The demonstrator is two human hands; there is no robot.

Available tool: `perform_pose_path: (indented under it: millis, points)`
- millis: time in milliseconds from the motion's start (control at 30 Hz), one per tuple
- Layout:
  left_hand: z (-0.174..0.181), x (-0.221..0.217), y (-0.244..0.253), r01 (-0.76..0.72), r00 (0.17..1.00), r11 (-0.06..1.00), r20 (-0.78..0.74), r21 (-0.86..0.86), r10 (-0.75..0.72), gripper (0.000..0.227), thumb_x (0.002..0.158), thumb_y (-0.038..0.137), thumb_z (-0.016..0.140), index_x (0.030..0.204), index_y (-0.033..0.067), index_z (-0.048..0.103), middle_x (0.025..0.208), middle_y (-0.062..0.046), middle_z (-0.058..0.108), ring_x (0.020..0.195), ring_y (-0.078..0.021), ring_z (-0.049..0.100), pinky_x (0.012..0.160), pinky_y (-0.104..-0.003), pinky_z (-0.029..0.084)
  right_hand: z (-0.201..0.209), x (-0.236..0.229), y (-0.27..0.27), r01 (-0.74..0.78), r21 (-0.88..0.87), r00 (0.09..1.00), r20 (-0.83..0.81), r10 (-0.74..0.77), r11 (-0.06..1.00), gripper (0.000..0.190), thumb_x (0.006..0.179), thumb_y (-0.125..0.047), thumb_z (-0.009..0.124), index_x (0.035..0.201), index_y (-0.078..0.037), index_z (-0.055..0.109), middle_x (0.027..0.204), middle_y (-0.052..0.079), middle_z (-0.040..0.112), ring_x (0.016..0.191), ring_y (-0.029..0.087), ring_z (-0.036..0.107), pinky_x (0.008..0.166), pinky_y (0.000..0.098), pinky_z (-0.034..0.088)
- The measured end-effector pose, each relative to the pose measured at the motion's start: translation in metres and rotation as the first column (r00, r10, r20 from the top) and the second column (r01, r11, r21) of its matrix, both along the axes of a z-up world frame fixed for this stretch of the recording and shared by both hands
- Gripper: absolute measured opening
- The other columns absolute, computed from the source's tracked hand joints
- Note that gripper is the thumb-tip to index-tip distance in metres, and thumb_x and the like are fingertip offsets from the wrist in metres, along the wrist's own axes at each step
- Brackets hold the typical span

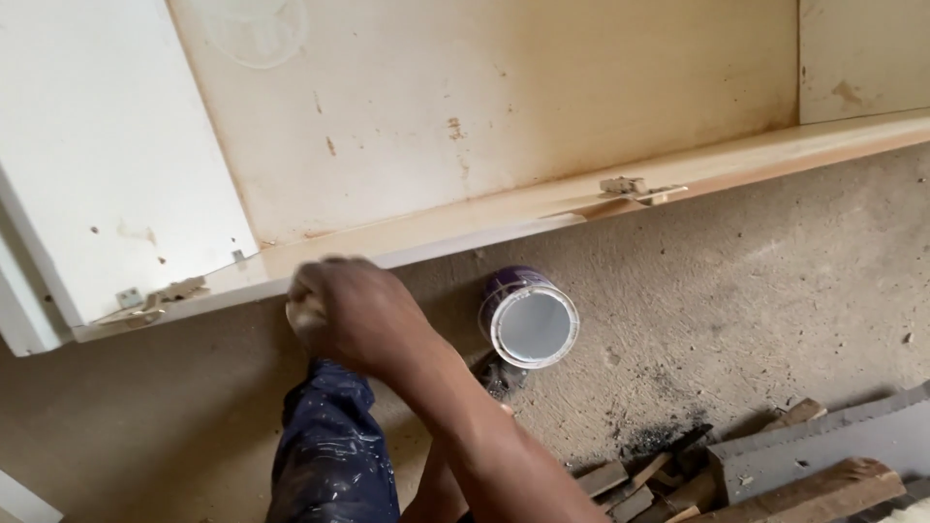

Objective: The person paints the hinges and inner edges of a white wooden cabinet by dipping a small piece of cloth into a paint can and applying the paint to the metal and wood surfaces.

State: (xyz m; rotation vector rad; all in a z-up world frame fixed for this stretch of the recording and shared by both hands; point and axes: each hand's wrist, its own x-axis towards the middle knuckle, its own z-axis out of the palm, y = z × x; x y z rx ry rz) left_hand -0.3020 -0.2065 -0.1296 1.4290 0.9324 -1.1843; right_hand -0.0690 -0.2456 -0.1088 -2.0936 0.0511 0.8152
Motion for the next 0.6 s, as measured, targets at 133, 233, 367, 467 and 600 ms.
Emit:
perform_pose_path:
  millis: [133, 233, 367, 467, 600]
  points:
    - [-0.046, 0.017, -0.028, -0.096, 0.99, 0.995, -0.099, 0.022, 0.098, 0.011, 0.084, 0.014, 0.054, 0.091, 0.0059, 0.051, 0.074, -0.006, 0.034, 0.07, -0.0181, 0.035, 0.058, -0.038, 0.037, 0.021, -0.063, -0.085, 0.409, 0.369, 0.883, -0.391, -0.259, 0.835, 0.026, 0.084, -0.039, 0.072, 0.098, -0.019, 0.063, 0.101, 0.0, 0.07, 0.09, 0.015, 0.066, 0.078, 0.0292, 0.053]
    - [-0.044, 0.019, -0.037, 0.101, 0.987, 0.992, -0.131, 0.08, -0.09, 0.044, 0.087, 0.025, 0.05, 0.111, 0.0019, 0.078, 0.08, -0.007, 0.075, 0.061, -0.0123, 0.061, 0.06, -0.026, 0.046, -0.068, -0.143, -0.139, 0.678, 0.179, 0.702, -0.448, -0.554, 0.713, 0.007, 0.092, -0.009, 0.063, 0.09, -0.01, 0.07, 0.088, 0.003, 0.07, 0.071, 0.014, 0.061, 0.064, 0.0257, 0.05]
    - [-0.059, 0.024, -0.043, 0.0, 0.98, 0.998, -0.199, 0.062, 0.013, 0.037, 0.094, 0.021, 0.056, 0.115, 0.0026, 0.081, 0.083, -0.009, 0.075, 0.064, -0.0135, 0.062, 0.063, -0.024, 0.046, -0.151, -0.206, -0.189, 0.841, -0.259, 0.3, -0.507, -0.808, 0.475, 0.031, 0.088, -0.011, 0.071, 0.118, -0.004, 0.072, 0.109, 0.013, 0.077, 0.084, 0.02, 0.067, 0.073, 0.0294, 0.053]
    - [-0.088, 0.02, -0.044, 0.029, 0.985, 0.998, -0.172, 0.051, -0.02, 0.035, 0.093, 0.02, 0.057, 0.113, 0.0029, 0.081, 0.081, -0.008, 0.075, 0.064, -0.0131, 0.063, 0.064, -0.024, 0.047, -0.198, -0.217, -0.187, 0.892, -0.215, 0.234, -0.532, -0.814, 0.397, 0.052, 0.085, 0.0, 0.067, 0.138, -0.002, 0.063, 0.127, 0.018, 0.071, 0.099, 0.024, 0.065, 0.085, 0.03, 0.053]
    - [-0.109, 0.038, -0.044, 0.092, 0.976, 0.992, -0.203, 0.089, -0.073, 0.036, 0.093, 0.025, 0.057, 0.114, 0.008, 0.081, 0.086, -0.006, 0.077, 0.07, -0.0132, 0.065, 0.069, -0.025, 0.049, -0.247, -0.205, -0.168, 0.786, -0.234, 0.475, -0.366, -0.8, 0.573, 0.057, 0.084, -0.009, 0.056, 0.141, -0.013, 0.06, 0.131, 0.012, 0.069, 0.102, 0.021, 0.066, 0.08, 0.0307, 0.055]
